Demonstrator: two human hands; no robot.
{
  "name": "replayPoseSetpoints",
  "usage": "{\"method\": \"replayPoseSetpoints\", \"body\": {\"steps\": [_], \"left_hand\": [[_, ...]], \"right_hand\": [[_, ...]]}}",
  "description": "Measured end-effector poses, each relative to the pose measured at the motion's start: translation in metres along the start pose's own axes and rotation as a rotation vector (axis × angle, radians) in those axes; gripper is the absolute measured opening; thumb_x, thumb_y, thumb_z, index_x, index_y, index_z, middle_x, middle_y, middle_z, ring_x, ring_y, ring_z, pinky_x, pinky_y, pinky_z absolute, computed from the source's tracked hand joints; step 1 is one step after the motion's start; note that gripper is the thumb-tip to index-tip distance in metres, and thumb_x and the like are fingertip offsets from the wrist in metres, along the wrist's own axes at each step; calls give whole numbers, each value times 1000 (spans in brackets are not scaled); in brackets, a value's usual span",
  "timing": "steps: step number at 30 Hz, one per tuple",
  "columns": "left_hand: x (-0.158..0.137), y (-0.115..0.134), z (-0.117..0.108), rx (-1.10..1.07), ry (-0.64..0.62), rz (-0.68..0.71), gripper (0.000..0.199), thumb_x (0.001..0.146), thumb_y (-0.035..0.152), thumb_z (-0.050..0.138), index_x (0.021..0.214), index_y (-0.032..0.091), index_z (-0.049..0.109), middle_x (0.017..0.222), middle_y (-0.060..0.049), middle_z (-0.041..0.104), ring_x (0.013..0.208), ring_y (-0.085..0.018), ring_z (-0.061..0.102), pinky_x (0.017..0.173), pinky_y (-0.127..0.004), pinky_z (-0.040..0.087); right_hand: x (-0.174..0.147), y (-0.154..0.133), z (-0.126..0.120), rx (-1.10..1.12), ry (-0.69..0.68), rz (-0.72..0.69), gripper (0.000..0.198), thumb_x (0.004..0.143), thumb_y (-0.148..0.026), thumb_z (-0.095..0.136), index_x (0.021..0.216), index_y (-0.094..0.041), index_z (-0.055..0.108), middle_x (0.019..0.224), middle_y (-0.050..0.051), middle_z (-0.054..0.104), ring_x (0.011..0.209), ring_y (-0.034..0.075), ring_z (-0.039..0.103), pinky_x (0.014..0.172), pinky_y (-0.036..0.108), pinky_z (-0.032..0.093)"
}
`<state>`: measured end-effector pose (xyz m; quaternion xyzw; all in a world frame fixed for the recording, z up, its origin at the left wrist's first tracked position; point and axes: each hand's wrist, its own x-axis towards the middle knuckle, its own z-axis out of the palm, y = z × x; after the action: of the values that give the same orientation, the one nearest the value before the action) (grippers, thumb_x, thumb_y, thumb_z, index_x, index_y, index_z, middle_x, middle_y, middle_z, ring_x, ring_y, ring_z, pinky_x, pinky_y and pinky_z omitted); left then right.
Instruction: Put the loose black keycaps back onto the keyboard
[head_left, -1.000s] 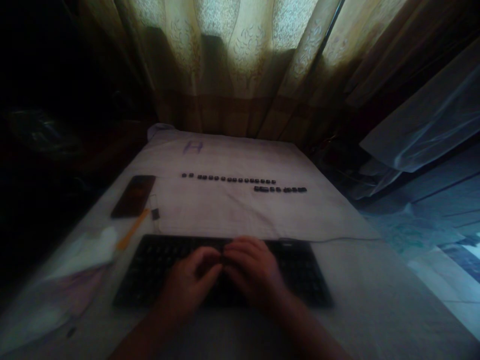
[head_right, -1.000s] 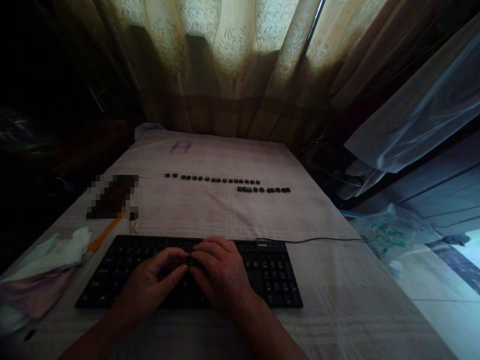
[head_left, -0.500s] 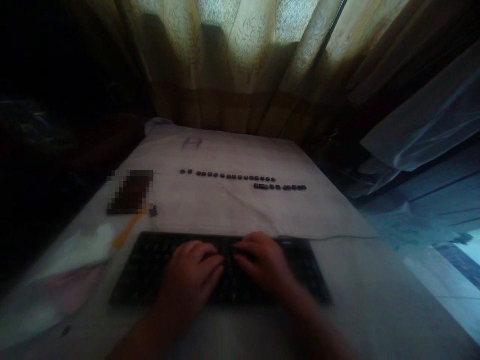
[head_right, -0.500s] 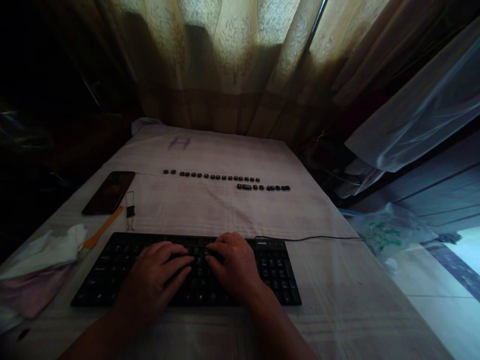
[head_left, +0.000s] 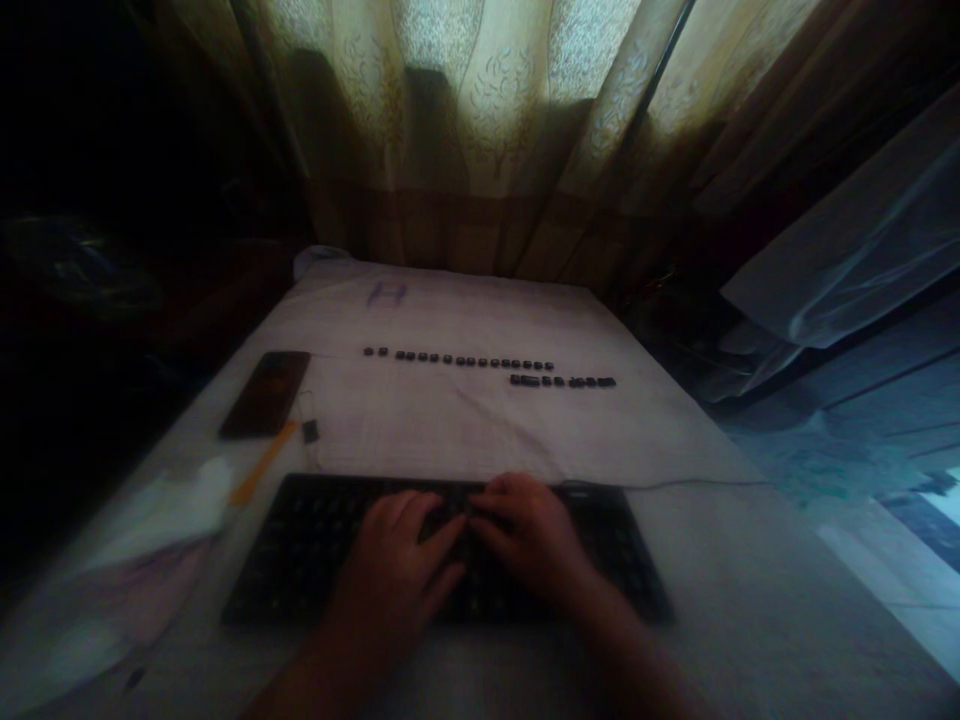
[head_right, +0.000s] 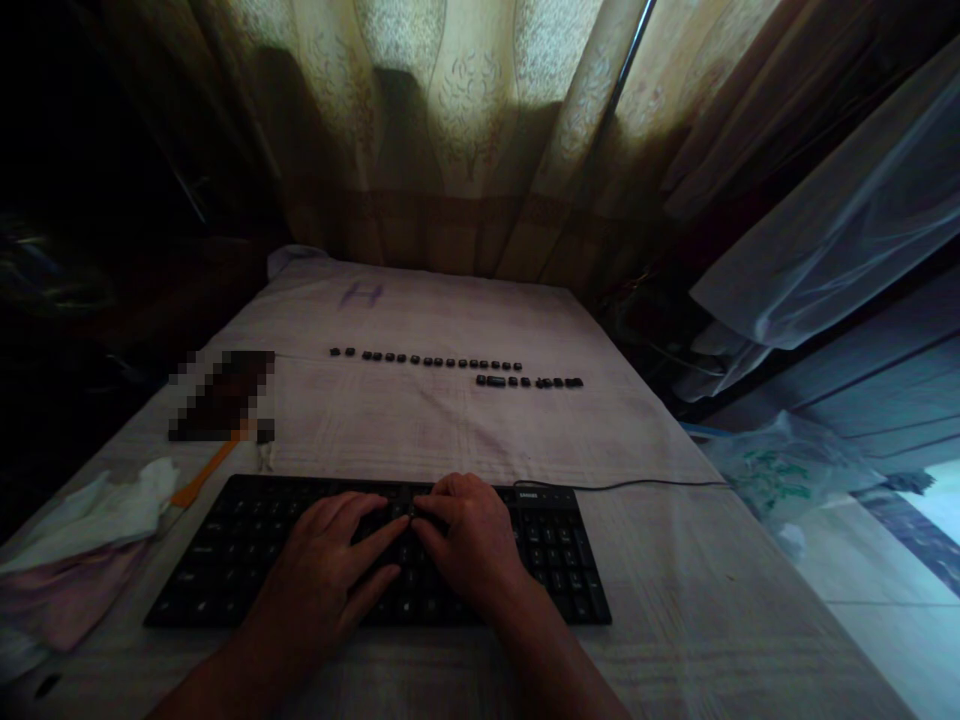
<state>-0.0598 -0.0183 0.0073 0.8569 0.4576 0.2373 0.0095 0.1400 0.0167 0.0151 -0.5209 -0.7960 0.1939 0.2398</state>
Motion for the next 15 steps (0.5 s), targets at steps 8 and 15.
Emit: {"method": "replayPoseSetpoints", "body": {"steps": [8, 15], "left_hand": [[0, 2, -1, 2, -14, -5, 35, 84, 22, 63, 119, 23, 66, 117, -12, 61, 106, -31, 55, 87, -52, 51], [-1, 1, 1, 13, -21, 9, 33, 86, 22, 62, 119, 22, 65, 118, -12, 61, 108, -31, 54, 89, -53, 49]], "right_hand": [[-3, 7, 6, -9, 31, -58, 19, 82, -16, 66, 96, -24, 77, 86, 4, 69, 81, 19, 62, 73, 32, 50], [-3, 5, 7, -43, 38, -66, 16, 82, -14, 67, 91, -22, 77, 83, 4, 69, 78, 19, 61, 71, 32, 48]]}}
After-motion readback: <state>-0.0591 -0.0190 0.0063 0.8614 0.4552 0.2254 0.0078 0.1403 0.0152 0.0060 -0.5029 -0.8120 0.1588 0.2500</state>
